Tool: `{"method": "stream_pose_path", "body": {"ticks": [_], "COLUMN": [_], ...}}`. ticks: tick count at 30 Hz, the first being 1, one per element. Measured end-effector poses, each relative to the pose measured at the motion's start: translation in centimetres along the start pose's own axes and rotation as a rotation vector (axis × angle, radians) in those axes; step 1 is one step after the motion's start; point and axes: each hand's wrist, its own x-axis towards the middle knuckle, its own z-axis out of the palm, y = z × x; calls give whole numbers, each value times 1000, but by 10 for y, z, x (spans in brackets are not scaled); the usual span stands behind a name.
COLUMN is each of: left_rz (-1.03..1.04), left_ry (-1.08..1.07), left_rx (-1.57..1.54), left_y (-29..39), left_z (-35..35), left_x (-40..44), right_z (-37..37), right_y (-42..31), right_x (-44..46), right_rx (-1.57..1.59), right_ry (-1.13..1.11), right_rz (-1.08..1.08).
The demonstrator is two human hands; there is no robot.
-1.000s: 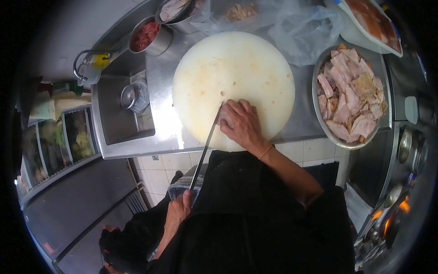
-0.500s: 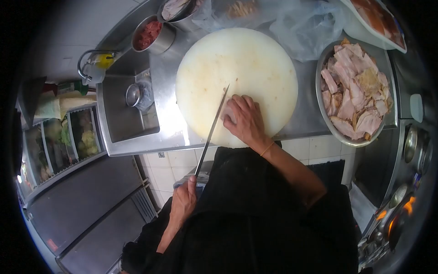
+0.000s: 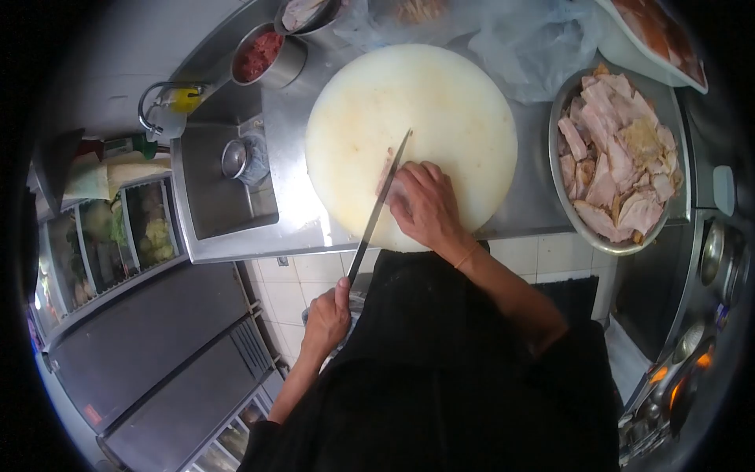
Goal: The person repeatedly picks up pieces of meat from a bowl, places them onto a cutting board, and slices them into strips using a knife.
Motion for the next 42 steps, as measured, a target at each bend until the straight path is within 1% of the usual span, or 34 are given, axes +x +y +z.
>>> {"method": "stream_pose_path", "body": {"ticks": [3,6,7,10,13,16,19,22,25,28,31,33,34,36,39,40,42], "left_rz": [17,12,11,-78,0,66,12,11,-60,-116,-97,-43,-10,-31,-22,-21,-49], "left_ry": [41,24,20,-7,-43,33,9,16,-43,-38,-71,-51,-38,-49,-35,-33,-51], "left_rx": [-55,-22,1,62,129,54,-5,-62,-14,51,68,73,72,21,-63,-91,-24], "left_y": [3,-12,-17,-15,3,1,16,7,0,-13,-10,3,9,22,27,22,13], "left_z": [-9,-3,-2,-9,-5,17,2,-4,-6,-3,8,17,19,10,-2,-3,-4], "left_x": [-16,-34,-36,-49,-36,4,6,-18,-39,-53,-35,-9,1,6,-8,-18,-33], "right_z": [2,0,1,6,5,5,-5,-9,-7,1,3,5,3,-7,-20,-19,-18], "right_y": [4,4,5,5,4,2,7,7,6,8,8,9,9,8,5,7,11], "right_x": [-5,-4,-4,-5,-7,-5,-4,-8,-8,-9,-11,-11,-10,-7,-9,-11,-13], "right_rx": [3,-8,-11,-21,-37,-18,57,86,53,36,19,22,53,109,221,188,121], "right_ry": [72,6,27,74,72,70,49,62,66,91,100,111,89,43,66,60,43], "right_rz": [0,26,18,7,-4,-9,-19,1,19,29,11,2,14,28,44,31,8]}}
